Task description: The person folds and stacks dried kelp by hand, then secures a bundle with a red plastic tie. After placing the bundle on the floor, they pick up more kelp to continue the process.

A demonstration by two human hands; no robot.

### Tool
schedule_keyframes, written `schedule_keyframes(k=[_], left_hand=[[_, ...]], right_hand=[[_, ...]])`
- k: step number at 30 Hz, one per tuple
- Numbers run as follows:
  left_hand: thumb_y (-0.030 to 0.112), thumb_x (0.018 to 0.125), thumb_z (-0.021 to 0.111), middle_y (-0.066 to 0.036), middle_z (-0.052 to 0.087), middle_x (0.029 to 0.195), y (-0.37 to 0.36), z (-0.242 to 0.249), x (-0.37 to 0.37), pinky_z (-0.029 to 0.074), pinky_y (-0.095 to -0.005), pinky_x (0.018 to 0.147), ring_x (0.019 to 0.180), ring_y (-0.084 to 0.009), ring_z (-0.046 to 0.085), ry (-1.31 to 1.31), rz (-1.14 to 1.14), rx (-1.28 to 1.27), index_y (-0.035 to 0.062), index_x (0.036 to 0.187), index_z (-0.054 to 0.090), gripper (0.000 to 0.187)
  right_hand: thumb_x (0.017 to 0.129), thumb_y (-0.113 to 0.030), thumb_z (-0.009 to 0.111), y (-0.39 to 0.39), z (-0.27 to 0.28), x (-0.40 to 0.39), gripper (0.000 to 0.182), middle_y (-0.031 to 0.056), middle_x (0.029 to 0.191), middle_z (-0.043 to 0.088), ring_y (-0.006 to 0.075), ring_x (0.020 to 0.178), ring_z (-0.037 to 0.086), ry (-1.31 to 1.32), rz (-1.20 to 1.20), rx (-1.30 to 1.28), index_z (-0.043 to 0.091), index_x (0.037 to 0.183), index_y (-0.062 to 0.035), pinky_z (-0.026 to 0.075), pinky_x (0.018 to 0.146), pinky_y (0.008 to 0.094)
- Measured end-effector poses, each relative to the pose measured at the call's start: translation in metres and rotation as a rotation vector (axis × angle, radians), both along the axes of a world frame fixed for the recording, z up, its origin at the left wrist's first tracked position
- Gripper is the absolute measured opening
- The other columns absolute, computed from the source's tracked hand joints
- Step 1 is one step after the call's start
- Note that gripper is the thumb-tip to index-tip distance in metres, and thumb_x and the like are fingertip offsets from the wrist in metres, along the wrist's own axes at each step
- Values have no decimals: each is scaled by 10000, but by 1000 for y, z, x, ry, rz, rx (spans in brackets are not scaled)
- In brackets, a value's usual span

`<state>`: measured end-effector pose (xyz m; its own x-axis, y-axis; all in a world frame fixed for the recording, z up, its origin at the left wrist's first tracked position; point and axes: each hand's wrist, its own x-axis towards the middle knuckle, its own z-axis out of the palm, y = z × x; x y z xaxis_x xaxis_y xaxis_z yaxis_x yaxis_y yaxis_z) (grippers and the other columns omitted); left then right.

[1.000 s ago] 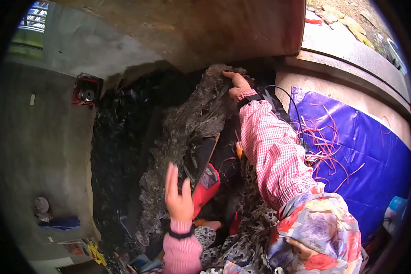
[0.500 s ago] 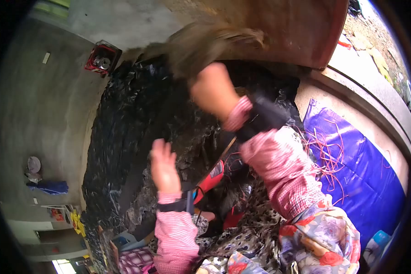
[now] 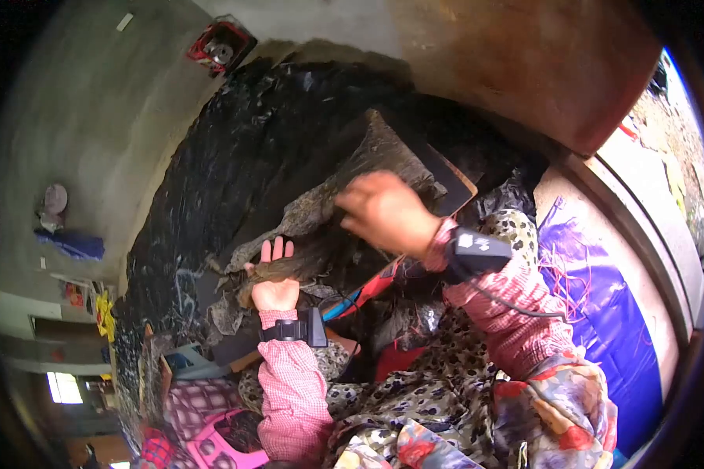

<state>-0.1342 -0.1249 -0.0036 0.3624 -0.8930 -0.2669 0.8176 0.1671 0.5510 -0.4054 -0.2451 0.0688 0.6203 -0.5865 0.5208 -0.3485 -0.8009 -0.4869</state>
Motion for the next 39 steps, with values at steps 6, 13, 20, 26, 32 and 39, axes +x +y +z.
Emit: schedule_keyframes(k=[6, 13, 20, 26, 32, 39], left_hand=[[228, 959, 450, -189, 581, 1216, 50, -12, 46, 438, -489, 980, 1122, -337, 552, 20, -166, 1, 14, 1255, 483, 367], [39, 881, 579, -161, 608, 1113, 74, 59, 97, 535, -411, 813, 938, -262, 624, -849, 346, 786, 23, 1234, 512, 360], [54, 794, 633, -148, 581, 1218, -16, 45, 50, 396, -416, 1005, 1159, -340, 512, -2338, -66, 407, 127, 1178, 643, 391], [66, 801, 586, -121, 584, 1209, -33, 45, 42, 371, -437, 981, 1182, -301, 499, -2733, 26, 377, 73, 1078, 635, 282], [113, 860, 557, -130, 547, 1288, 31, 44, 31, 309, -481, 1056, 1258, -320, 453, -2770, -345, 458, 63, 1155, 601, 302], [172, 822, 612, -130, 538, 1114, 29, 37, 40, 348, -459, 943, 1065, -298, 509, -2638, -269, 508, 45, 1193, 531, 400]], right_hand=[[800, -212, 689, -39, -36, -26, 349, 153, 1117, 617, 325, 1113, 542, 61, -173, -40, 645, 1102, -43, 398, 990, 416], [805, -192, 688, -33, -39, -29, 370, 163, 1212, 580, 325, 1215, 477, 159, -140, 24, 637, 1135, -34, 364, 1042, 409], [786, -188, 698, -23, -41, -16, 356, 153, 1176, 596, 326, 1199, 490, 108, -122, -51, 643, 1101, -32, 375, 1026, 428], [776, -196, 700, -20, -48, -12, 363, 140, 1192, 585, 314, 1204, 486, 134, -126, -50, 644, 1102, -48, 362, 1025, 426], [775, -206, 698, -17, -43, -9, 369, 136, 1189, 590, 310, 1201, 490, 160, -108, -34, 642, 1109, -59, 365, 1022, 423], [768, -185, 699, -19, -47, -14, 349, 140, 1183, 597, 310, 1191, 497, 180, -90, -19, 653, 1084, -44, 364, 1016, 421]])
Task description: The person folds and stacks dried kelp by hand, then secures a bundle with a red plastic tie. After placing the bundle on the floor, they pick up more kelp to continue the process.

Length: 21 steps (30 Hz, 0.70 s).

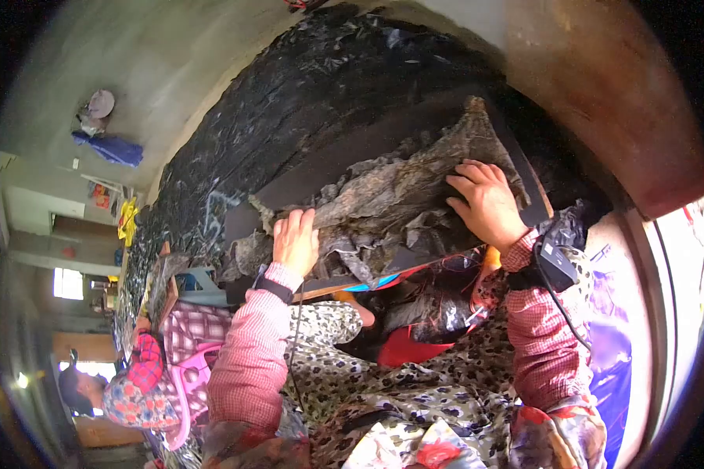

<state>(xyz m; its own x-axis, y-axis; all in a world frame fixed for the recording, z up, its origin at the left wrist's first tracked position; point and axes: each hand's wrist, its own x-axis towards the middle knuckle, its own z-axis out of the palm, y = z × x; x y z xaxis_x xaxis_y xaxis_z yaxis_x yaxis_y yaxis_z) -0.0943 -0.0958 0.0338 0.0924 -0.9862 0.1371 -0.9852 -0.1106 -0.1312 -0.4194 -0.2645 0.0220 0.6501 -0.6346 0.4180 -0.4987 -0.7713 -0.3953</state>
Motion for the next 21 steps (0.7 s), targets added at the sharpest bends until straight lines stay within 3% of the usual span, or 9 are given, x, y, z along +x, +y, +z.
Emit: schedule_keyframes(k=[3, 7, 11, 13, 19, 21], left_hand=[[229, 793, 653, -111, 559, 1109, 4, 12, 4, 353, -456, 921, 1042, -303, 517, -29, 87, 25, 48, 1134, 568, 395], [198, 785, 645, -102, 593, 1034, 18, 29, 23, 332, -479, 973, 1050, -294, 524, -35, 143, 176, 51, 1066, 582, 324], [105, 772, 604, -105, 621, 969, 33, 22, 44, 255, -510, 1077, 1044, -262, 555, -123, 50, -54, 69, 991, 562, 226], [83, 774, 595, -102, 629, 947, 40, 28, 48, 266, -512, 1064, 982, -266, 581, -5, 106, -99, 70, 999, 559, 229], [179, 862, 568, -103, 642, 946, 79, 41, 65, 345, -486, 991, 942, -288, 592, -150, 150, 127, 73, 984, 602, 166], [211, 855, 611, -130, 643, 943, 86, 30, 73, 381, -449, 942, 957, -303, 588, 122, 226, 60, 53, 998, 604, 213]], right_hand=[[773, -176, 695, 0, 1, 0, 341, 141, 1188, 593, 310, 1194, 494, 18, -4, 7, 655, 1083, -40, 364, 1017, 419], [780, -169, 693, 0, 1, 1, 346, 143, 1188, 588, 309, 1197, 490, 22, -6, 20, 649, 1097, -37, 366, 1019, 414], [783, -157, 687, 1, 2, 2, 339, 142, 1188, 586, 308, 1195, 490, 31, -7, 36, 648, 1098, -35, 372, 1021, 414], [785, -151, 683, 2, 2, 2, 335, 141, 1195, 584, 312, 1200, 489, 36, 9, 43, 647, 1096, -33, 365, 1029, 417], [800, -128, 668, 0, -2, 3, 345, 146, 1224, 567, 333, 1224, 469, 74, -7, 52, 629, 1126, -23, 350, 1044, 431], [803, -122, 665, 1, -2, 4, 346, 148, 1236, 562, 334, 1228, 467, 81, -7, 64, 629, 1132, -22, 348, 1047, 431]])
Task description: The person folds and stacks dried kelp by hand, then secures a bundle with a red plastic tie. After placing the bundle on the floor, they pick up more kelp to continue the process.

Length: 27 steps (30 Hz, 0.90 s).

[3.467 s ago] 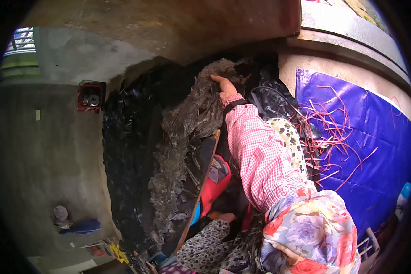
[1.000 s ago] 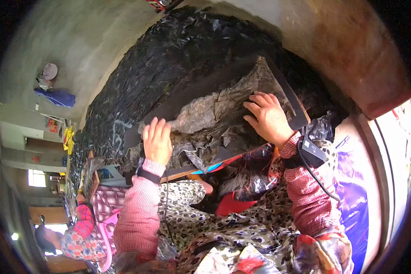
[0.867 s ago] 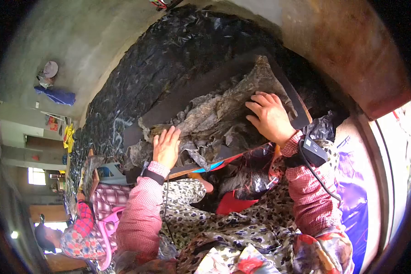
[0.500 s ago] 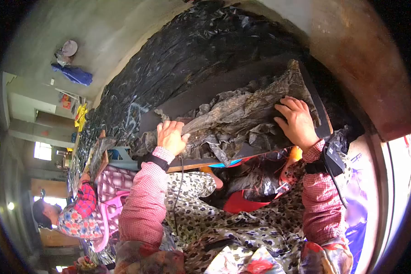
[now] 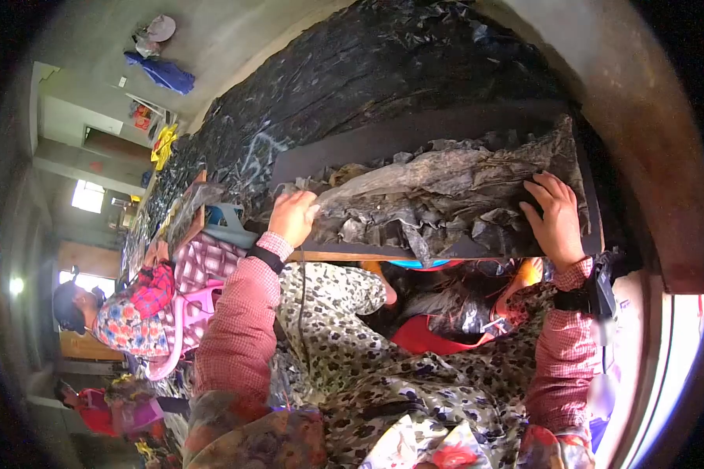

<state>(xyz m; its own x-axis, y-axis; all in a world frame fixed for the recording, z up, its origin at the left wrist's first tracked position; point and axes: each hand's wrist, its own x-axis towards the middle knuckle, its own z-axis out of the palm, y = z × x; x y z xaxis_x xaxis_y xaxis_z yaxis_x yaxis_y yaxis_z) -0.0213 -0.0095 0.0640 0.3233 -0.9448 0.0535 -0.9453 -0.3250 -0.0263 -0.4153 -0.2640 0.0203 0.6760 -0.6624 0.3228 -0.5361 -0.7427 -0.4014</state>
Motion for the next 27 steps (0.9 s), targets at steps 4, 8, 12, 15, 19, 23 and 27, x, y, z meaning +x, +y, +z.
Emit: schedule_keyframes(k=[4, 8, 12, 15, 19, 23, 27], left_hand=[[213, 829, 658, -148, 639, 916, 5, 1, 6, 427, -448, 868, 963, -330, 592, 146, 114, -18, 47, 962, 618, 216], [159, 803, 630, -129, 651, 942, 17, -9, 25, 436, -414, 884, 941, -329, 612, -3, 193, -18, 77, 919, 627, 142], [37, 798, 655, -158, 660, 835, 19, -19, 49, 529, -369, 710, 781, -250, 668, 386, 321, -411, 36, 930, 620, 137], [46, 829, 671, -111, 684, 937, 23, -28, 71, 530, -328, 782, 835, -195, 654, 608, 409, -291, 3, 1086, 602, 269], [110, 775, 724, -166, 652, 1092, 26, -20, 65, 469, -380, 925, 1037, -325, 614, 188, 289, -39, 66, 1215, 585, 464], [106, 767, 696, -201, 519, 1297, -1, 23, 18, 372, -437, 1025, 1220, -374, 460, -56, 188, -122, 94, 1285, 529, 544], [94, 821, 648, -153, 540, 1306, -78, 74, -102, 364, -379, 1052, 1227, -304, 492, 307, -160, -155, 53, 1211, 610, 394]], right_hand=[[805, -117, 665, -1, 1, -1, 354, 151, 1253, 557, 332, 1230, 469, 0, -2, -1, 629, 1144, -23, 347, 1050, 429], [804, -116, 667, 0, -1, 0, 360, 152, 1260, 553, 335, 1230, 470, 14, -23, 4, 627, 1151, -26, 347, 1051, 431], [802, -117, 670, -2, -3, -1, 365, 149, 1259, 554, 336, 1225, 471, 12, -13, -3, 625, 1154, -30, 349, 1049, 430], [798, -128, 674, -1, -1, -1, 352, 150, 1238, 561, 329, 1222, 471, -3, -6, -6, 634, 1134, -33, 352, 1041, 430], [777, -155, 694, -4, -5, -1, 338, 137, 1200, 582, 323, 1184, 494, -62, 12, -46, 651, 1094, -44, 370, 1015, 423], [770, -175, 711, -3, -1, -6, 305, 117, 1105, 626, 317, 1082, 554, -174, 40, -100, 666, 1048, -56, 406, 963, 416], [801, -170, 694, -17, 33, -34, 233, 111, 1009, 643, 283, 996, 594, -377, -65, -136, 664, 1007, -64, 429, 905, 396]])
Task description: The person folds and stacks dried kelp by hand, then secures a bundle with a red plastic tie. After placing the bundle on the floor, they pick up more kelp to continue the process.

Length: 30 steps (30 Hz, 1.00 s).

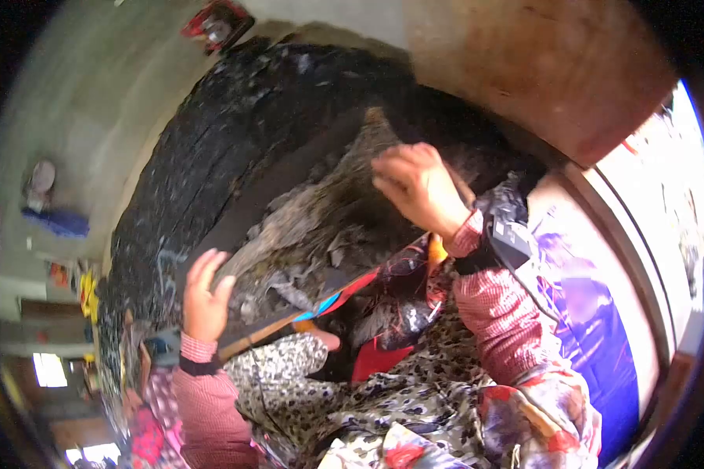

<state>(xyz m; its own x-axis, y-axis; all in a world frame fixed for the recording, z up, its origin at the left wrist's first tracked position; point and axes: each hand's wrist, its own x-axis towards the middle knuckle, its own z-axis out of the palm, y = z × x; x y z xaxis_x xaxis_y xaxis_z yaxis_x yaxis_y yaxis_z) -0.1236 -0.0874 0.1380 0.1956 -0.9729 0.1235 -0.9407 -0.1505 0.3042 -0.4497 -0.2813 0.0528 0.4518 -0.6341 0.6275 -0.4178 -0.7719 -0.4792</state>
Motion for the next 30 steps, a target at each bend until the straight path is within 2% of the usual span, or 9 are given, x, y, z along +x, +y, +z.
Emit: schedule_keyframes(k=[4, 7, 14, 15, 17, 18, 21, 27, 30], left_hand=[[130, 857, 636, -199, 584, 1224, -73, -23, -90, 436, -400, 982, 1117, -367, 564, 253, -408, -61, 23, 1135, 635, 298], [167, 897, 592, -175, 618, 1194, -132, -49, -120, 441, -351, 962, 1119, -300, 588, 339, -472, -15, 24, 1149, 635, 294], [241, 827, 666, -189, 672, 824, -257, -75, -146, 483, -402, 736, 821, -332, 652, 331, -119, 72, -22, 899, 671, 273], [241, 827, 666, -189, 672, 824, -269, -78, -145, 483, -402, 736, 821, -332, 652, 324, -123, 77, -22, 899, 671, 273], [232, 831, 696, -80, 697, 849, -287, -95, -129, 466, -318, 704, 800, -162, 642, 382, -134, 357, -19, 910, 679, 263], [184, 826, 705, -33, 674, 822, -288, -104, -122, 467, -293, 698, 780, -117, 613, 621, -173, 282, -20, 876, 674, 212], [182, 834, 698, -68, 683, 883, -290, -115, -110, 478, -307, 728, 777, -157, 613, 1067, -48, 356, -37, 952, 675, 250], [181, 829, 708, -79, 682, 899, -300, -132, -108, 467, -303, 758, 825, -155, 610, 941, 2, 327, -48, 988, 668, 282], [166, 802, 733, -90, 681, 918, -297, -122, -121, 470, -306, 785, 843, -172, 615, 882, 10, 330, -57, 984, 666, 295]], right_hand=[[819, -139, 657, -31, -4, -42, 172, 168, 883, 670, 343, 818, 651, -265, -351, 253, 690, 930, -12, 515, 721, 385], [809, -145, 667, -34, -22, -51, 162, 164, 875, 671, 338, 815, 653, -273, -306, 263, 699, 905, -19, 517, 725, 383], [701, -142, 749, -7, -30, -38, 218, 101, 1021, 612, 302, 1018, 557, 86, -128, 227, 692, 900, -74, 407, 936, 427], [698, -137, 750, -8, -29, -40, 216, 108, 1004, 616, 308, 997, 566, 77, -135, 199, 689, 894, -69, 426, 913, 421], [695, -127, 749, -15, -28, -51, 216, 118, 993, 619, 318, 975, 572, 33, -114, 274, 685, 890, -61, 444, 884, 415], [692, -117, 748, -18, -26, -58, 215, 128, 981, 621, 327, 954, 578, -7, -91, 348, 681, 886, -52, 461, 855, 410], [666, -90, 754, -22, -19, -82, 243, 138, 949, 624, 337, 920, 587, -49, -128, 270, 669, 888, -40, 476, 809, 410], [604, -164, 811, -2, -20, -69, 483, 123, 1121, 534, 331, 1141, 479, 112, -95, 288, 619, 1041, -89, 378, 967, 421], [634, -91, 721, 2, -23, -55, 265, 86, 987, 571, 284, 1032, 528, 31, -126, 179, 635, 884, -85, 397, 915, 396]])
